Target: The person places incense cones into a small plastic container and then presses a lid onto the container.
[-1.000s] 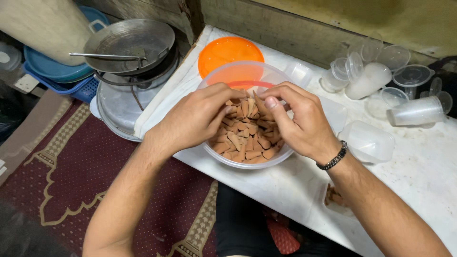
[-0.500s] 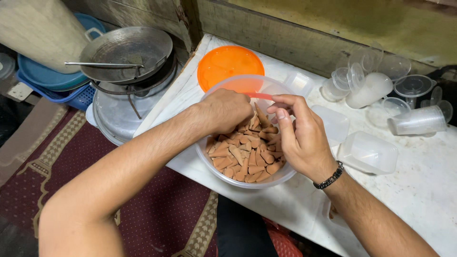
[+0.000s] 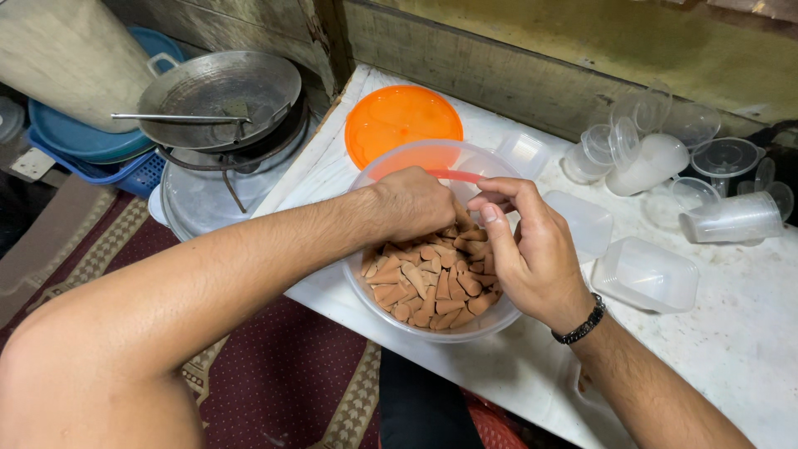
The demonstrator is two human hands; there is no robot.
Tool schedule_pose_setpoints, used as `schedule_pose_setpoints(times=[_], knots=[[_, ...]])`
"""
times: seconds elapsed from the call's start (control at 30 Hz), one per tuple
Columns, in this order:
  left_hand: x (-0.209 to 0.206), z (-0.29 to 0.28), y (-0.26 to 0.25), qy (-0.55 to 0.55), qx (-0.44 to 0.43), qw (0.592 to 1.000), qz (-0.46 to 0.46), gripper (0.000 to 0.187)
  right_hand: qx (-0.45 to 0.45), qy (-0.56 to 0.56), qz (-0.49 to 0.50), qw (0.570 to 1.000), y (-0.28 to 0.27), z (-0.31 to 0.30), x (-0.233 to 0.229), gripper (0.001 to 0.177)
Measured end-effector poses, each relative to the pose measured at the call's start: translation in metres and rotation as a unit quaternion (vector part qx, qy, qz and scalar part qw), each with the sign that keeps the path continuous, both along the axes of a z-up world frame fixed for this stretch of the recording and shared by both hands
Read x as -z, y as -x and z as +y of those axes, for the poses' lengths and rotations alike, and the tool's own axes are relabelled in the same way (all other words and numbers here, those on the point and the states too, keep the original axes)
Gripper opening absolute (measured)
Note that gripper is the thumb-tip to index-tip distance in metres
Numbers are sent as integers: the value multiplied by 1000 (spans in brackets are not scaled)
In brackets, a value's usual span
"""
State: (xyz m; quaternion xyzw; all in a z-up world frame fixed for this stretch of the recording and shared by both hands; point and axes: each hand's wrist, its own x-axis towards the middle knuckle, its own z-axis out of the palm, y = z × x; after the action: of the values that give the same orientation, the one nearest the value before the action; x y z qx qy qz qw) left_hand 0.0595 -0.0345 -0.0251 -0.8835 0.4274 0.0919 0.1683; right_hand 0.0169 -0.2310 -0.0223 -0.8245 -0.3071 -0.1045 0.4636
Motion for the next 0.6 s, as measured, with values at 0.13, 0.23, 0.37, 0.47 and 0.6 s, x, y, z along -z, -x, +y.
schedule_pose_setpoints(times=[0.13, 0.23, 0.37, 0.47, 0.6], knots=[[-4, -4, 1, -15, 9, 1000, -2, 19, 2, -6, -2, 1000, -1, 0, 2, 24], [8, -2, -3, -10, 16, 1000, -4, 17, 2, -7, -8, 1000, -2, 1, 3, 24], [-14, 2, 8, 49, -14, 998, 21, 19, 6, -13, -12, 1000, -2, 1, 3, 23], [-25, 11, 14, 153, -68, 984, 57, 16, 3, -42, -12, 999, 0, 2, 2, 22], [-51, 12, 35, 289, -137, 944, 78, 25, -6, -191, -24, 981, -3, 1, 13, 21]])
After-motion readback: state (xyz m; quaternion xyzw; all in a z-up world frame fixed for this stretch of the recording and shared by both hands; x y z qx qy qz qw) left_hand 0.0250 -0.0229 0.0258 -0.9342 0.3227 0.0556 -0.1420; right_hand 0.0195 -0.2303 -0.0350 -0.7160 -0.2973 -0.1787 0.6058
